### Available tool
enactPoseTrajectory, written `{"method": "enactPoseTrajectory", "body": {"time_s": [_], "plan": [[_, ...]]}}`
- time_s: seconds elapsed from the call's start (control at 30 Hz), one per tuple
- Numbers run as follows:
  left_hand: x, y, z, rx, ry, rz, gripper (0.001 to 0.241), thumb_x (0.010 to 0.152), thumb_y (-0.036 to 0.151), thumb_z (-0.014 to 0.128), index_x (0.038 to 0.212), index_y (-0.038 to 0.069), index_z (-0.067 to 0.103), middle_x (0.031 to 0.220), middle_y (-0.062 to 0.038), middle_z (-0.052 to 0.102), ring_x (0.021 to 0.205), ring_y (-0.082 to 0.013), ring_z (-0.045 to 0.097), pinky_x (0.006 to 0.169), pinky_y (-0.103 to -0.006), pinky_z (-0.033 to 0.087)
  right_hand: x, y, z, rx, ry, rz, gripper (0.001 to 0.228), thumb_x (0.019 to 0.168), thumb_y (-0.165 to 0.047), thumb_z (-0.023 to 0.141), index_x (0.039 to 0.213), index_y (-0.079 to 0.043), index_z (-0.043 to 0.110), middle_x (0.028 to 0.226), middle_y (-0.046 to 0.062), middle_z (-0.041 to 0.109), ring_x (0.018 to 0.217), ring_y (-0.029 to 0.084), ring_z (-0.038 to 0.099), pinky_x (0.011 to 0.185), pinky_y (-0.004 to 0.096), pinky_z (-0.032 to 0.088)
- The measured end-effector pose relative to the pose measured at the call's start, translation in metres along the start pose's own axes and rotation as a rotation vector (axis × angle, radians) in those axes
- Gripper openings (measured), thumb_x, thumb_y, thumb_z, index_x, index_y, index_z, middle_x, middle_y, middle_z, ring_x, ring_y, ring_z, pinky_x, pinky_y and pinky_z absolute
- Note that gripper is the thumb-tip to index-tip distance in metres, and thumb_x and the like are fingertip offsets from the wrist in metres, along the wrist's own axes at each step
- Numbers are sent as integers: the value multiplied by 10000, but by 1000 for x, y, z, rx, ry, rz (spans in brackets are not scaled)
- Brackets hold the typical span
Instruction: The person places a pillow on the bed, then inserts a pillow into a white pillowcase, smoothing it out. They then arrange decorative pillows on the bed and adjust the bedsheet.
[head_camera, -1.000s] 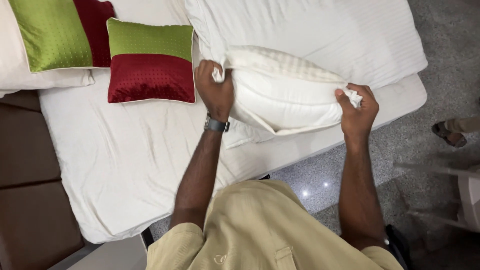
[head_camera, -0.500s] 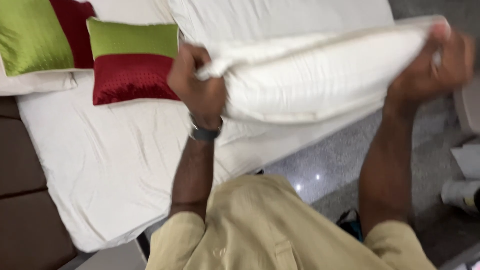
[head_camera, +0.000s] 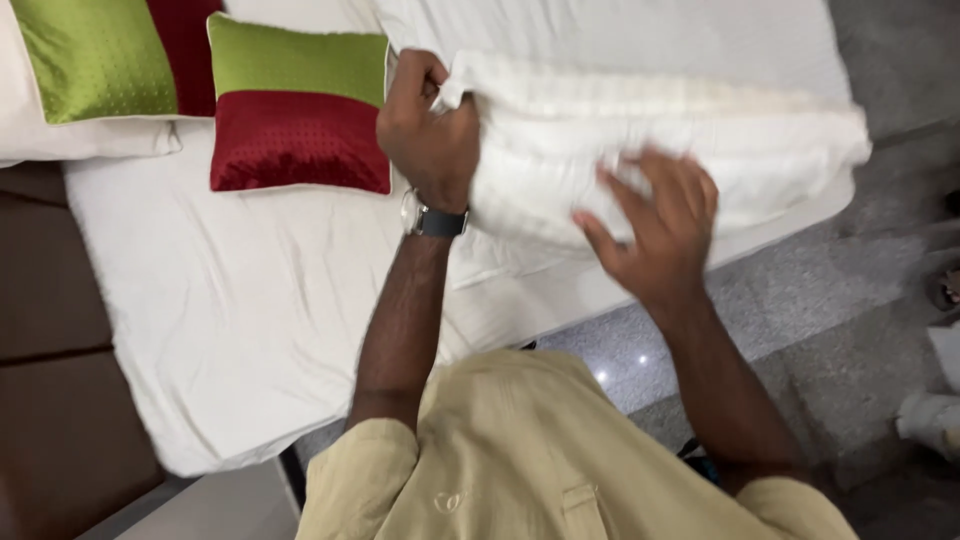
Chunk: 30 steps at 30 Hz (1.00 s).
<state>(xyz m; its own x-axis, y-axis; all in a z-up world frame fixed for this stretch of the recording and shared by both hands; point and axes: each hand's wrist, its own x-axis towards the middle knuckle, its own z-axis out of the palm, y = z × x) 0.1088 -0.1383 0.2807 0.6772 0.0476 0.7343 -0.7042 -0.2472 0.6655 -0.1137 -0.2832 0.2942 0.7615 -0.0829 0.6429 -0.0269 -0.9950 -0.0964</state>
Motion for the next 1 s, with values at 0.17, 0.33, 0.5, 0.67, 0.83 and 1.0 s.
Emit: {"method": "enactPoseTrajectory", "body": {"time_s": [0.17, 0.33, 0.5, 0.67, 0.83, 1.0], "plan": [[3, -23, 0, -105, -72, -2, 206, 745, -100, 638, 785, 79, 544, 686, -1, 531, 591, -108, 436, 558, -281, 331, -4, 33, 36, -164, 135, 37, 636, 1103, -563, 566, 1395, -6, 659, 1350, 200, 674, 1301, 317, 603, 1153, 506, 380], [16, -3, -43, -247, -211, -42, 170, 721, -90, 590, 762, 74, 574, 685, 16, 560, 615, -88, 487, 582, -245, 388, -20, 52, 50, -122, 70, 175, 679, 1140, -586, 473, 1373, 21, 671, 1286, 167, 710, 1203, 314, 639, 1045, 476, 415], [18, -4, -44, -323, -130, -75, 270, 801, -91, 683, 695, 33, 467, 620, -46, 474, 561, -130, 396, 557, -241, 314, -15, 69, 66, 136, 35, 395, 576, 1070, -552, 591, 1287, -31, 708, 1257, 132, 736, 1202, 293, 673, 1032, 443, 469], [21, 16, -48, -478, -234, -153, 433, 964, 328, 796, 1191, 87, 517, 1063, -83, 559, 916, -180, 553, 769, -361, 499, -16, 101, 67, 54, 127, 360, 541, 1146, -460, 535, 1381, 14, 648, 1327, 181, 719, 1231, 322, 641, 1052, 481, 448], [-14, 33, -28, -117, -636, 146, 981, 784, 512, 902, 1520, 85, 413, 1585, -318, 296, 1484, -448, 316, 1114, -623, 432, -20, 98, 60, 119, 248, 131, 572, 1115, -504, 463, 1396, -30, 617, 1321, 165, 714, 1281, 314, 638, 1161, 493, 450], [-48, 9, -31, 99, -540, 105, 518, 730, 376, 930, 1143, 176, 689, 1491, -224, 468, 1410, -433, 451, 1083, -583, 470, -17, 83, 55, 570, 354, -62, 539, 1075, -516, 400, 1377, -108, 578, 1337, 103, 700, 1287, 278, 668, 1140, 518, 498]]}}
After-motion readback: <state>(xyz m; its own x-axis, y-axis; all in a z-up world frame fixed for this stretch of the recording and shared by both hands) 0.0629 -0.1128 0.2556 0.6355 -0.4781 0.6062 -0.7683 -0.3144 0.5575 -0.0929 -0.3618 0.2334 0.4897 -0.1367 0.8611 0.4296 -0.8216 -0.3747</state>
